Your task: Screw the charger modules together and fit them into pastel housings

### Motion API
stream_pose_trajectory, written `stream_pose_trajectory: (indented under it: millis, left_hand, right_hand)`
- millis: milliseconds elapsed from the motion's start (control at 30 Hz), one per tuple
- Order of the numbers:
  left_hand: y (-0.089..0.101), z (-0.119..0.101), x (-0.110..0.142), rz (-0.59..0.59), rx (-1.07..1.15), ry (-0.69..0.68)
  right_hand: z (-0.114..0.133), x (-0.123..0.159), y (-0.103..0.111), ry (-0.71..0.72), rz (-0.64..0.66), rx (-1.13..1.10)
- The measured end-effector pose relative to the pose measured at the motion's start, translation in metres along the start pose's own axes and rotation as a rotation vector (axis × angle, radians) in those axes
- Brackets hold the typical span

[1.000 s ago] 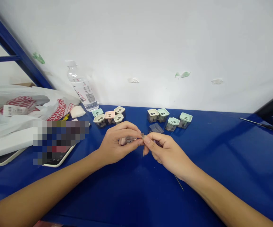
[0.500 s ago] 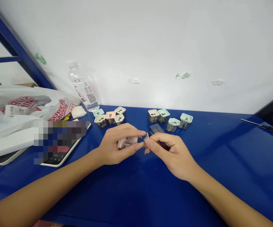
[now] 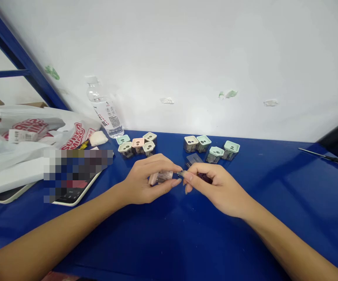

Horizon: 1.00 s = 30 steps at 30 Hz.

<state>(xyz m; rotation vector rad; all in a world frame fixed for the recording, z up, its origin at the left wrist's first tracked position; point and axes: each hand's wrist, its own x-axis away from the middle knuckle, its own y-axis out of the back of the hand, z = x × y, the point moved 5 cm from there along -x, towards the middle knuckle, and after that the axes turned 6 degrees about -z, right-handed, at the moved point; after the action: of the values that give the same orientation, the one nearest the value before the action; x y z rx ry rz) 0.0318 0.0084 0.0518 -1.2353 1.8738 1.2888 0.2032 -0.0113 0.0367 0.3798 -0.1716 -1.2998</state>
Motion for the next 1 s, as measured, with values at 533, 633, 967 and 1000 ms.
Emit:
stream_pose_trajectory:
  millis: [533,633,967,1000]
  left_hand:
    - [-0.019,0.006,0.013,0.310,0.003,0.221]
    - [-0.020,0.005,0.013,0.312,-0.001,0.193]
    - [-0.026,0.000,0.020,0.331,-0.077,0.076]
    - [-0.027,0.000,0.020,0.326,-0.075,0.075]
  right_hand:
    - [-0.010,0.001,-0.007,0.025,0.109,0.195]
    - [-0.011,0.001,-0.008,0.011,0.123,0.179]
    - [-0.019,0.001,-0.018,-0.094,0.042,0.154]
    - [-0.019,0.001,-0.019,-0.104,0.023,0.148]
